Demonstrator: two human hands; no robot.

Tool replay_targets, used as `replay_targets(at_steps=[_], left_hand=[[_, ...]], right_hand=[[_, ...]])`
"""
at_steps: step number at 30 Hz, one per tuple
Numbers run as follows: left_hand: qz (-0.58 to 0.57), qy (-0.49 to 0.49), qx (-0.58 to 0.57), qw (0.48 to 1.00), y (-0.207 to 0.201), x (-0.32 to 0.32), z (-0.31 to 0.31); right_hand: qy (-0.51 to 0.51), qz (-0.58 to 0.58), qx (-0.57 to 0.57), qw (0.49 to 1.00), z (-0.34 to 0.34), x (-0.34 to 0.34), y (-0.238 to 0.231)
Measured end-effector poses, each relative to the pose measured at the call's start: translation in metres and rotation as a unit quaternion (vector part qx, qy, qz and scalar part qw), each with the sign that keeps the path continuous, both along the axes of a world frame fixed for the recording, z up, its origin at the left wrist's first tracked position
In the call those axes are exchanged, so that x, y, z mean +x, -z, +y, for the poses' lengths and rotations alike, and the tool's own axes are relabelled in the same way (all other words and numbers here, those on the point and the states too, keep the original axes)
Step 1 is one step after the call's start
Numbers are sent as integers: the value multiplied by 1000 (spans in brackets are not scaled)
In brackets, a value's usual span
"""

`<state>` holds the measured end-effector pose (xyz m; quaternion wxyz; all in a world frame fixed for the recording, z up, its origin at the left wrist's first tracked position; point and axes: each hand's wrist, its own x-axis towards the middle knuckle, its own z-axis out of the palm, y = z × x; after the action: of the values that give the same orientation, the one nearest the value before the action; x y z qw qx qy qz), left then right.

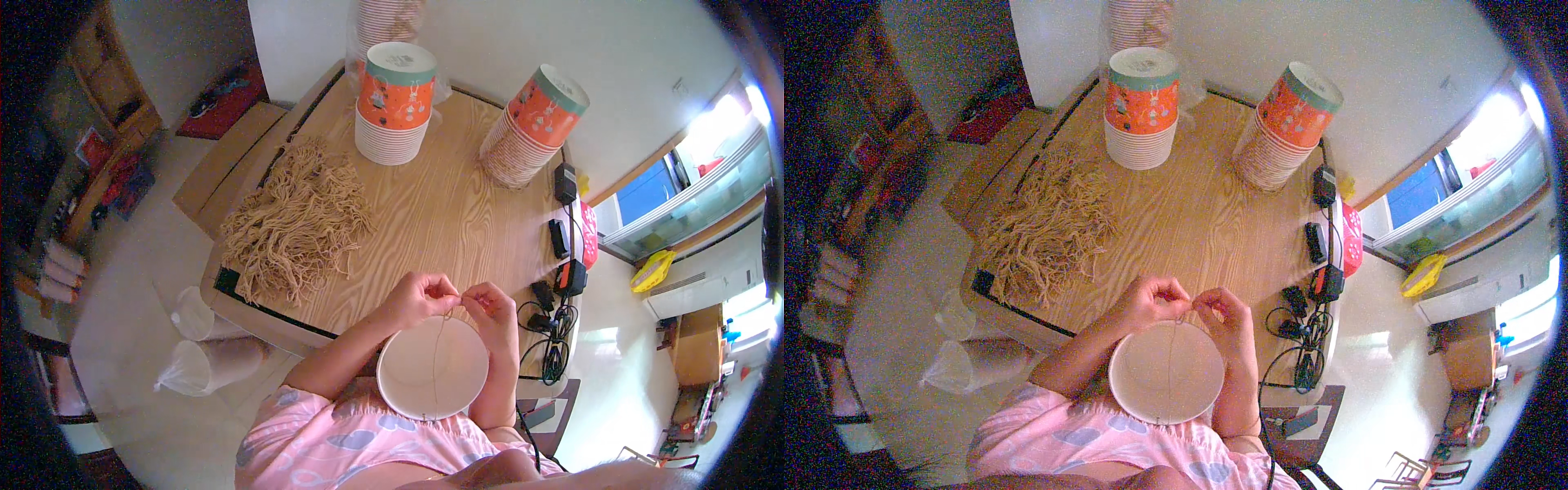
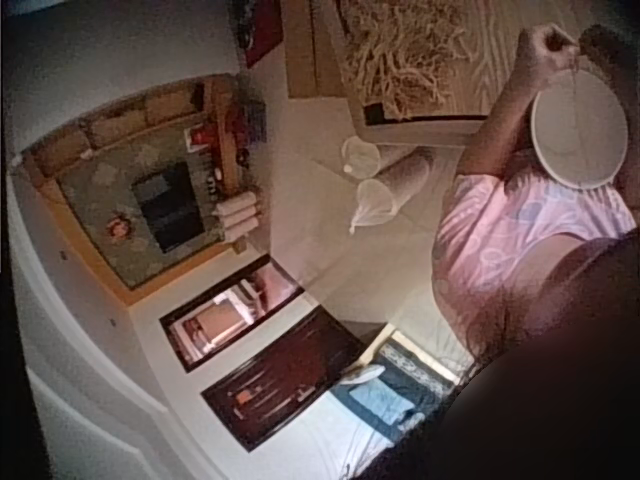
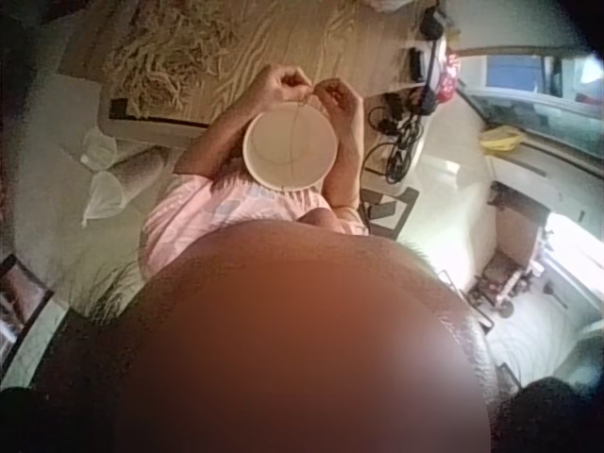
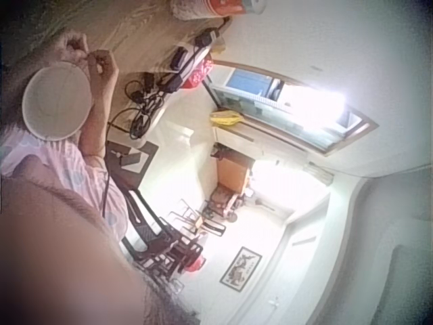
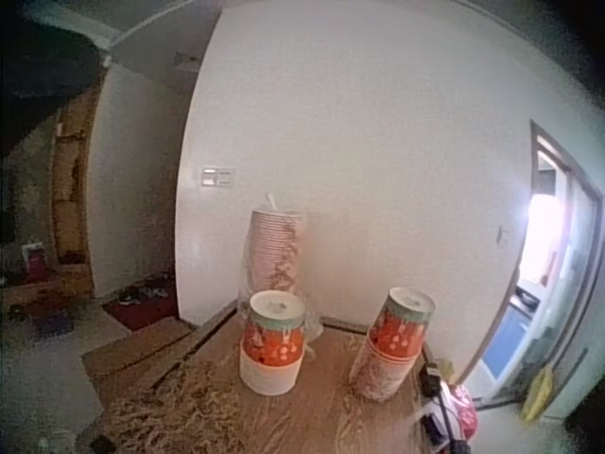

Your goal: Threading a string handle through the holes of a paper cup for packaging.

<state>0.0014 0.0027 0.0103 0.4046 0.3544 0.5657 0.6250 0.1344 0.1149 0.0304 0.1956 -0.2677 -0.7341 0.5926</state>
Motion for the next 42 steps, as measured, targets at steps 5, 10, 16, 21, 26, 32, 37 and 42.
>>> replay_targets(at_steps=[5,10,16,21,26,32,37,42], left_hand=[[-120,19,3,993,2,-5,1],[-131,28,9,991,2,-5,1],[-100,46,-2,994,3,-5,1],[-93,26,14,995,-7,-1,-1],[0,10,22,1000,-6,0,-5],[-35,0,1,999,-10,-1,-8],[-17,20,23,999,-2,-1,-6],[-62,23,48,997,-2,-3,-5]], right_hand=[[-18,55,-25,998,-1,1,2],[-26,72,5,997,-1,2,3],[-44,84,40,995,-2,3,8],[-28,78,91,992,-4,4,2],[-5,54,131,990,-8,3,-4],[-8,42,138,990,-9,2,-2],[-2,17,125,992,-10,2,-2],[-12,28,120,992,-10,1,-4]])
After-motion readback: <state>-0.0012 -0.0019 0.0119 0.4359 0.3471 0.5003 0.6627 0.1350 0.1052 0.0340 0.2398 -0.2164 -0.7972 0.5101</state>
